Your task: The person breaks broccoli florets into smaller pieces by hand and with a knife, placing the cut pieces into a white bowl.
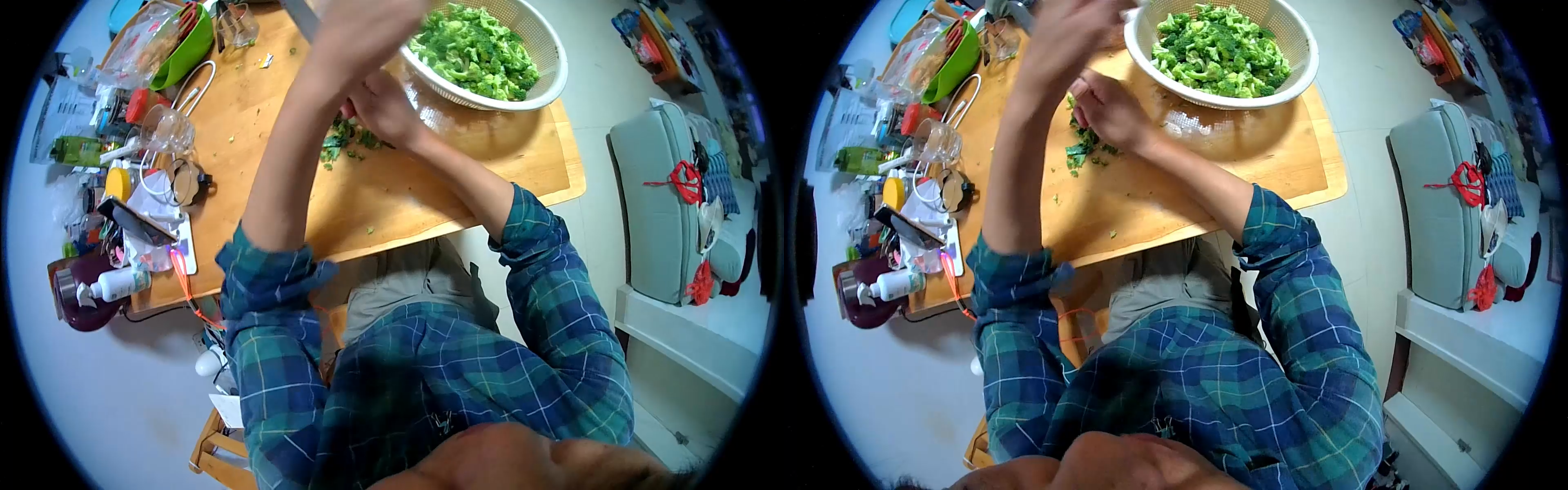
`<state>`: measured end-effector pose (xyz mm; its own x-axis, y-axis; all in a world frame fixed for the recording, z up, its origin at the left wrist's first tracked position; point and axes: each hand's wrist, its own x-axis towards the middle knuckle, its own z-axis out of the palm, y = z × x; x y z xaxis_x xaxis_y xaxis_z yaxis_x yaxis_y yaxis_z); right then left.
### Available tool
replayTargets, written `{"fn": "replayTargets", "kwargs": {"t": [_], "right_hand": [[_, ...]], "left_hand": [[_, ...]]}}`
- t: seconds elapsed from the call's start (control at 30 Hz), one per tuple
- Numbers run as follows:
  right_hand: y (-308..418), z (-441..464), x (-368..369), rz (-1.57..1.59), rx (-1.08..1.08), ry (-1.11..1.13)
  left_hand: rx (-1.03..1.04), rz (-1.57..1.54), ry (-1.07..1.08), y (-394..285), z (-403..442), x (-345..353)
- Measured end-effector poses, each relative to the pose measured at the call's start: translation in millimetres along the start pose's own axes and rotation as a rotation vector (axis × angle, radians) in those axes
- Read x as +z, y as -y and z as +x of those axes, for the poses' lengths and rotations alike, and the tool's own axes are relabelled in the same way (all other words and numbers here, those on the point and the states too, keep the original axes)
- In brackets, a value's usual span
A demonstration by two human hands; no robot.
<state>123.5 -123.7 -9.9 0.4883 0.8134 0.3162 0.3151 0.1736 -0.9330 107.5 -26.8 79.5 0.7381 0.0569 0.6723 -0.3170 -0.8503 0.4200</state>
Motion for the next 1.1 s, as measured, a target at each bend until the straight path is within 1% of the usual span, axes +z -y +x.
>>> {"fn": "replayTargets", "kwargs": {"t": [0.07,0.1,0.13,0.17,0.2,0.27,0.3,0.33,0.4,0.47,0.5,0.53,0.6,0.63,0.67,0.73,0.8,0.87,0.9,0.93,0.97,1.0,1.07,1.1], "right_hand": [[-8.0,2.8,-3.6,0.041,0.114,-0.01],[-3.8,6.2,-12.1,0.047,0.173,0.048],[0.8,3.7,-9.8,0.176,0.203,-0.07],[4.0,4.2,-12.5,0.209,0.163,-0.086],[6.6,7.0,-16.3,0.239,0.115,-0.101],[11.8,7.2,-17.5,0.39,0.157,-0.116],[13.7,7.5,-17.1,0.411,0.152,-0.138],[11.2,7.6,-17.2,0.427,0.142,-0.131],[9.1,8.5,-17.0,0.415,0.114,-0.117],[8.9,8.2,-16.6,0.42,0.135,-0.112],[9.1,7.7,-17.4,0.331,0.128,-0.111],[9.7,9.2,-18.0,0.242,0.115,-0.106],[11.0,8.6,-17.4,0.25,0.14,-0.104],[10.8,9.4,-18.2,0.158,0.127,-0.103],[11.3,9.8,-18.5,0.067,0.112,-0.104],[14.9,9.3,-16.9,0.034,0.134,-0.096],[14.2,7.9,-14.6,0.005,0.055,-0.094],[7.3,6.9,-8.5,0.035,0.041,-0.124],[-0.9,7.5,-5.7,-0.116,-0.058,-0.166],[-3.8,6.5,-7.9,-0.28,-0.154,-0.22],[5.0,4.8,-9.8,-0.37,-0.131,-0.196],[19.0,4.9,-13.7,-0.381,-0.049,-0.072],[33.9,21.3,4.4,-0.452,-0.233,0.062],[41.2,29.4,12.2,-0.479,-0.327,0.125]], "left_hand": [[-0.054,0.173,0.088,-26.0,12.3,7.7],[-0.276,-0.189,0.104,-39.4,12.1,-7.7],[-0.397,-0.219,0.016,-34.3,1.0,-27.3],[-0.513,-0.256,-0.081,-29.1,-10.0,-46.9],[-0.481,-0.351,-0.244,-3.9,-30.6,-58.2],[-0.569,-0.214,-0.148,27.8,-73.7,-62.5],[-0.508,-0.055,0.077,57.9,-100.5,-57.2],[-0.639,0.002,0.217,38.8,-109.3,-48.2],[-0.568,0.075,0.209,33.5,-128.7,-18.4],[-0.612,0.067,0.223,37.8,-129.0,-4.8],[-0.652,0.056,0.24,39.0,-127.9,-2.0],[-0.651,0.056,0.229,39.5,-128.1,-2.7],[-0.674,-0.134,0.068,37.1,-128.5,-8.4],[-0.613,-0.259,-0.052,39.6,-131.4,-11.4],[-0.613,-0.252,-0.063,35.6,-130.4,-17.5],[-0.692,-0.533,-0.24,25.9,-127.2,-28.7],[-0.714,-0.587,-0.249,26.4,-124.9,-32.9],[-0.738,-1.076,-0.373,27.5,-124.5,-33.9],[-0.759,-1.118,-0.369,28.7,-125.5,-33.6],[-0.814,-1.157,-0.409,36.3,-130.6,-31.6],[-0.817,-1.2,-0.447,36.7,-133.6,-28.9],[-0.795,-1.333,-0.443,56.4,-142.0,-28.6],[-0.809,-1.533,-0.442,73.0,-147.8,-28.6],[-0.804,-1.612,-0.326,64.2,-118.2,10.5]]}}
